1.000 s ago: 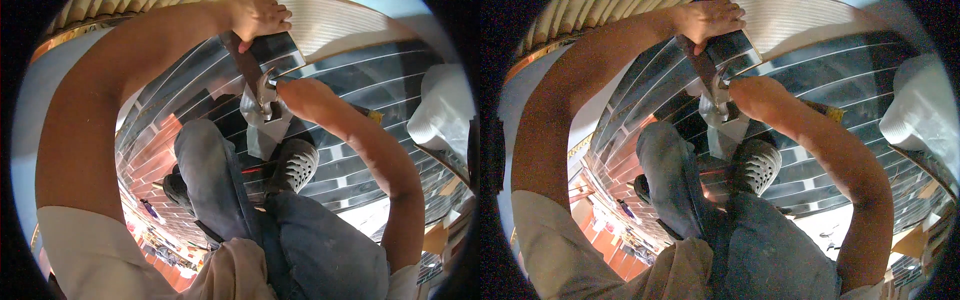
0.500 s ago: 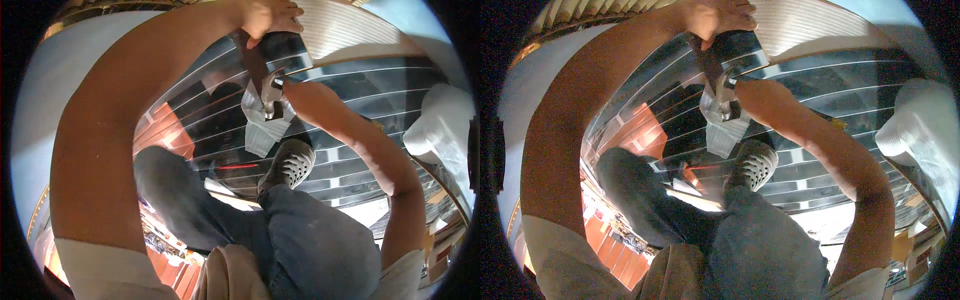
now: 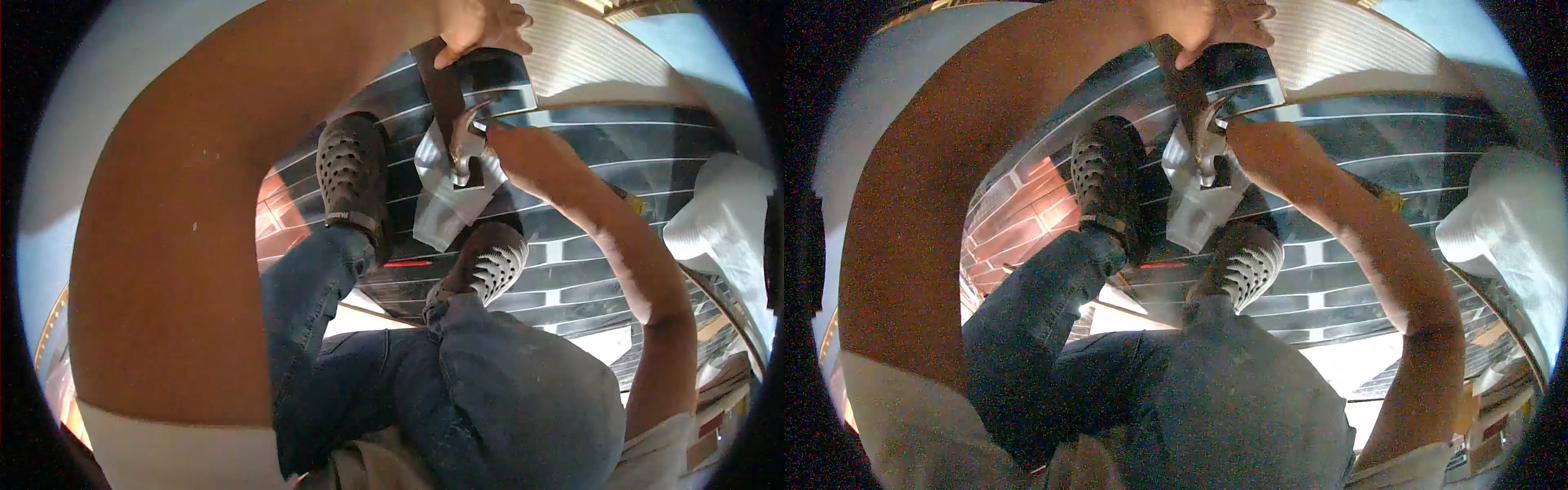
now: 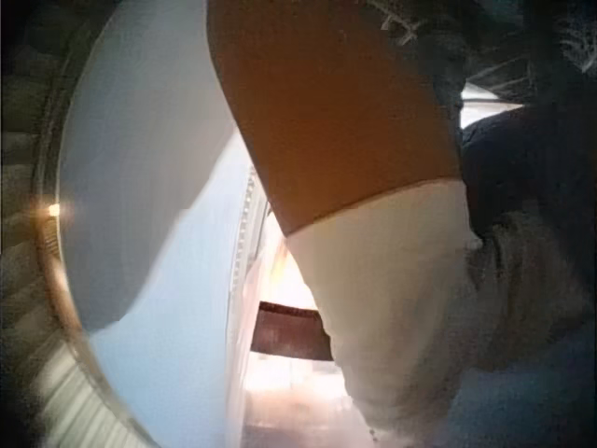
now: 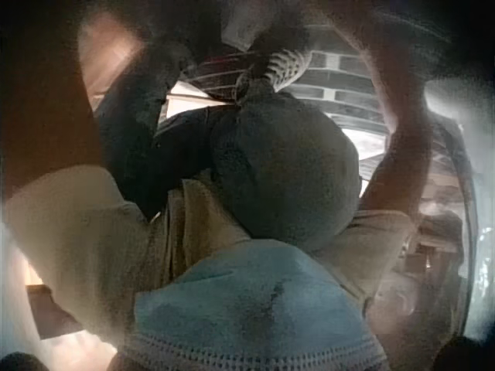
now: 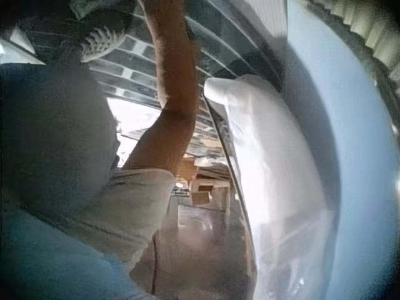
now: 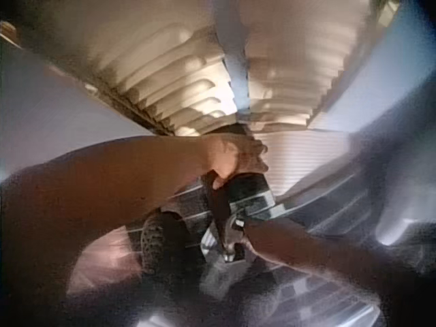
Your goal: The person uses a hammer to secure a dark flexible strip onto a floor surface marked with conductive lines, then lifts and holds a separate long strip.
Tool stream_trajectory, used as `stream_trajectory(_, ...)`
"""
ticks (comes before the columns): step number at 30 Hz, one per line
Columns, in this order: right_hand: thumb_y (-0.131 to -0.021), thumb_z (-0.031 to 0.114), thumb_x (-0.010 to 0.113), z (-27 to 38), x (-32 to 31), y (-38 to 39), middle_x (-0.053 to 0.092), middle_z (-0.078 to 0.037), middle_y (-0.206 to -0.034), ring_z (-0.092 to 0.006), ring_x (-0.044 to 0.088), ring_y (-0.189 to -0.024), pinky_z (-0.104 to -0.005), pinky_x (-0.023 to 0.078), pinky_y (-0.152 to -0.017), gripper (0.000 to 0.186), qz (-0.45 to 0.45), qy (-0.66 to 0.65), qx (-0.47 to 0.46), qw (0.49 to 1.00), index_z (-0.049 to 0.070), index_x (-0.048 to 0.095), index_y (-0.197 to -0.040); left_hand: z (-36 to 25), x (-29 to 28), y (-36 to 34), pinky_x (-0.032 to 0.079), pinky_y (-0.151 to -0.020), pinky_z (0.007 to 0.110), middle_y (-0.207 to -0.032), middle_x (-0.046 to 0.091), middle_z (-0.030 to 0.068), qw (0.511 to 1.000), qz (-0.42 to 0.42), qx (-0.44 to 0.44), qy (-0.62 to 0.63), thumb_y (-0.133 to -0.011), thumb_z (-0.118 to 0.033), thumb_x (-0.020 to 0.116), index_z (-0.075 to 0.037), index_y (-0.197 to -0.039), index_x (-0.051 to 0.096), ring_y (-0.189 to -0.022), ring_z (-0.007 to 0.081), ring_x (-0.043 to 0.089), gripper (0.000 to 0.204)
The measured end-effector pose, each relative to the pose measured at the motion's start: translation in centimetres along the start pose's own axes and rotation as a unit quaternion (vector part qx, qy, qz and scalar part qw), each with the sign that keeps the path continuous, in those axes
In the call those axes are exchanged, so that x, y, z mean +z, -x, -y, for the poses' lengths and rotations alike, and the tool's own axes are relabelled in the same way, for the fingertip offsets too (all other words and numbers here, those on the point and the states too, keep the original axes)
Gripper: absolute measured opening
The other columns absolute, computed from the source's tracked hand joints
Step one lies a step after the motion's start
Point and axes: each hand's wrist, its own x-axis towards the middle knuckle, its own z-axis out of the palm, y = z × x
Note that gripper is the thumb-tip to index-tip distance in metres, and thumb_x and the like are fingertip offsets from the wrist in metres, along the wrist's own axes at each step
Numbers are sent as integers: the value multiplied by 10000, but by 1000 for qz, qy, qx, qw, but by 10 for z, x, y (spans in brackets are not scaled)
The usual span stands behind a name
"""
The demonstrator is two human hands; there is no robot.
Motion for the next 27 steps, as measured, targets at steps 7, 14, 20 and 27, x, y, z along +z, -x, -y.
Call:
stream_trajectory(7,-876,71,557,-1,3,3,683,-192,-708,-362,704,-679,-486,560,-580,154,6,24,-17,1000,-4,575,-1010,3,-13,-16,280,-1192,452,-1558,335,138,992,20,58,110,-488,-561,940,-71,-1474,413,-1465,317,280,1221)
stream_trajectory(14,-877,95,572,3,-6,2,683,-150,-661,-326,708,-624,-411,556,-524,128,27,69,-8,997,21,591,-980,-19,-44,-17,416,-1096,372,-1479,344,198,991,18,-73,113,-249,-252,954,-113,-1443,474,-1335,365,416,1295)
stream_trajectory(20,-865,85,587,0,-11,-6,695,-166,-686,-327,719,-641,-413,568,-531,131,62,103,-38,992,15,601,-975,-15,-26,-5,390,-1121,377,-1460,383,192,983,-72,-67,158,-251,-292,954,-105,-1408,545,-1361,354,388,1241)
stream_trajectory(27,-853,82,593,2,-12,-11,688,-168,-663,-322,722,-634,-400,578,-530,104,50,110,-52,991,14,603,-931,3,-40,-1,383,-1135,380,-1481,393,157,990,-1,-117,85,-318,-434,970,2,-1407,463,-1387,322,377,1279)
